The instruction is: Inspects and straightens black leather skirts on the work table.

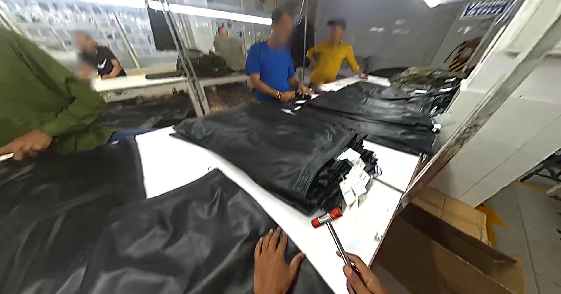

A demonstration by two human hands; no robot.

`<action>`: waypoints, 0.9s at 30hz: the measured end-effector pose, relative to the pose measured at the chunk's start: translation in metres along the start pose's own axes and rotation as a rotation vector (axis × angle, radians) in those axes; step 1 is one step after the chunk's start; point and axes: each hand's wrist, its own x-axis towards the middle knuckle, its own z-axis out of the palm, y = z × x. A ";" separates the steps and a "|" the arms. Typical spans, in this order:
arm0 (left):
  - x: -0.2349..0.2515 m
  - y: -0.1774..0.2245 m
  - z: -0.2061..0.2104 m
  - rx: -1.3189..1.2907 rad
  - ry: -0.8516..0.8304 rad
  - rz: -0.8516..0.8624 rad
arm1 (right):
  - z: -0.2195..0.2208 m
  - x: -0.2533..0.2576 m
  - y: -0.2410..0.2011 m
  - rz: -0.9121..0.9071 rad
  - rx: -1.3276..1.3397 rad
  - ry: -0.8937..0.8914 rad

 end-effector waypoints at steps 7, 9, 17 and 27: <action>0.008 0.008 -0.013 0.072 -0.231 -0.097 | 0.011 0.000 -0.025 -0.310 -0.514 -0.008; 0.013 0.010 -0.018 0.071 -0.318 -0.127 | 0.015 0.001 -0.031 -0.452 -0.496 0.104; 0.023 0.014 -0.027 0.030 -0.455 -0.189 | 0.012 0.009 -0.008 -0.311 -0.854 -0.019; 0.026 0.015 -0.032 0.008 -0.504 -0.203 | 0.014 0.008 -0.016 -0.331 -0.867 0.054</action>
